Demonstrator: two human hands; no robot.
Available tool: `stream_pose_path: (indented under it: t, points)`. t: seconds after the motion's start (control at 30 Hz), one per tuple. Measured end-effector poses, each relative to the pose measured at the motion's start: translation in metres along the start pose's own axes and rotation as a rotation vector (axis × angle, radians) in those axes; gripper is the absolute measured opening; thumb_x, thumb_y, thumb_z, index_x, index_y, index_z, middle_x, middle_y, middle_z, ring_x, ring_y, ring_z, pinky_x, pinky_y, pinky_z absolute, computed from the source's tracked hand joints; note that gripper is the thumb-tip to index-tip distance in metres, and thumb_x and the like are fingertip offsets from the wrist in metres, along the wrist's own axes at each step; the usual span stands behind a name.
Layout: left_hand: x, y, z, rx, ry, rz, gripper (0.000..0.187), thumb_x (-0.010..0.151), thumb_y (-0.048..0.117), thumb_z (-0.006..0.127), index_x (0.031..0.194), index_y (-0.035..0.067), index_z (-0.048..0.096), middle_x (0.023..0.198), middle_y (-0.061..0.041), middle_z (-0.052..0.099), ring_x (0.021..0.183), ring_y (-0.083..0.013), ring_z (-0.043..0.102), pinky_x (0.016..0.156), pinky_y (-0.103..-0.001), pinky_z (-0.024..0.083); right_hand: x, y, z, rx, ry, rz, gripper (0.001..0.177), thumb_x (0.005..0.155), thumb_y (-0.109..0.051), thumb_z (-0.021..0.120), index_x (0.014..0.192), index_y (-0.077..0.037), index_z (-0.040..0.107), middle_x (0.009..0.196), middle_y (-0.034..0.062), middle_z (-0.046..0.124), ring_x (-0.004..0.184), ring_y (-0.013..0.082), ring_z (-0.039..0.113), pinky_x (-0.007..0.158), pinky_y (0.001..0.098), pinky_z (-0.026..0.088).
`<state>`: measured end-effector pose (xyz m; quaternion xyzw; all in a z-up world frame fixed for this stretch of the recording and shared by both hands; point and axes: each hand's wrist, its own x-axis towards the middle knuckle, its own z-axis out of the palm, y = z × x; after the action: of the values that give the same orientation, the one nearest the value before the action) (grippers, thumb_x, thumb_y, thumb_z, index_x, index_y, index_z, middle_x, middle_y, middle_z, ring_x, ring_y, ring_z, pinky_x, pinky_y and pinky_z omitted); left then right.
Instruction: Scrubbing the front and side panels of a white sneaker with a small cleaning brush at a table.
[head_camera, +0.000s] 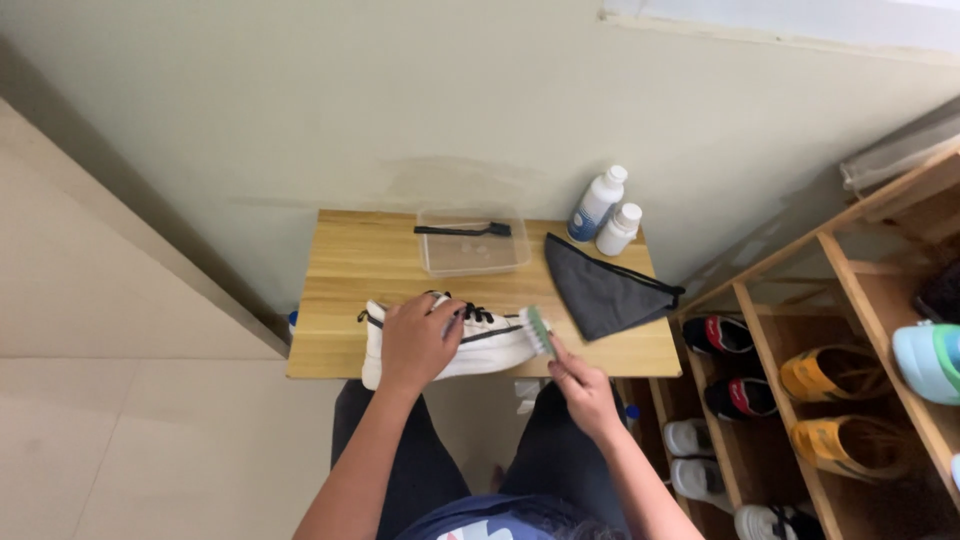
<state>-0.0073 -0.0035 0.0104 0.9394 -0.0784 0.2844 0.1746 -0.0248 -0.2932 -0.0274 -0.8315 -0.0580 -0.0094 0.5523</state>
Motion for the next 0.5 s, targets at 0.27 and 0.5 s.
stream_pose_path:
  t: [0.27, 0.5]
  points:
    - [0.006, 0.006, -0.014, -0.021, -0.069, -0.033, 0.02, 0.096, 0.033, 0.063, 0.109, 0.03, 0.079, 0.083, -0.003, 0.069, 0.082, -0.0237, 0.072, 0.076, -0.034, 0.05, 0.009, -0.019, -0.001, -0.027, 0.056, 0.001, 0.042, 0.095, -0.018, 0.066, 0.137, -0.019, 0.067, 0.134, 0.013, 0.068, 0.13, 0.0298, 0.058, 0.112, 0.0458, 0.045]
    - [0.001, 0.008, -0.019, -0.034, -0.092, -0.025, 0.021, 0.097, 0.034, 0.064, 0.112, 0.029, 0.079, 0.088, -0.006, 0.072, 0.086, -0.0251, 0.074, 0.077, -0.035, 0.051, 0.001, -0.025, -0.004, -0.047, 0.059, 0.043, 0.044, 0.095, -0.022, 0.066, 0.139, -0.023, 0.066, 0.135, 0.013, 0.067, 0.131, 0.0299, 0.056, 0.112, 0.0457, 0.045]
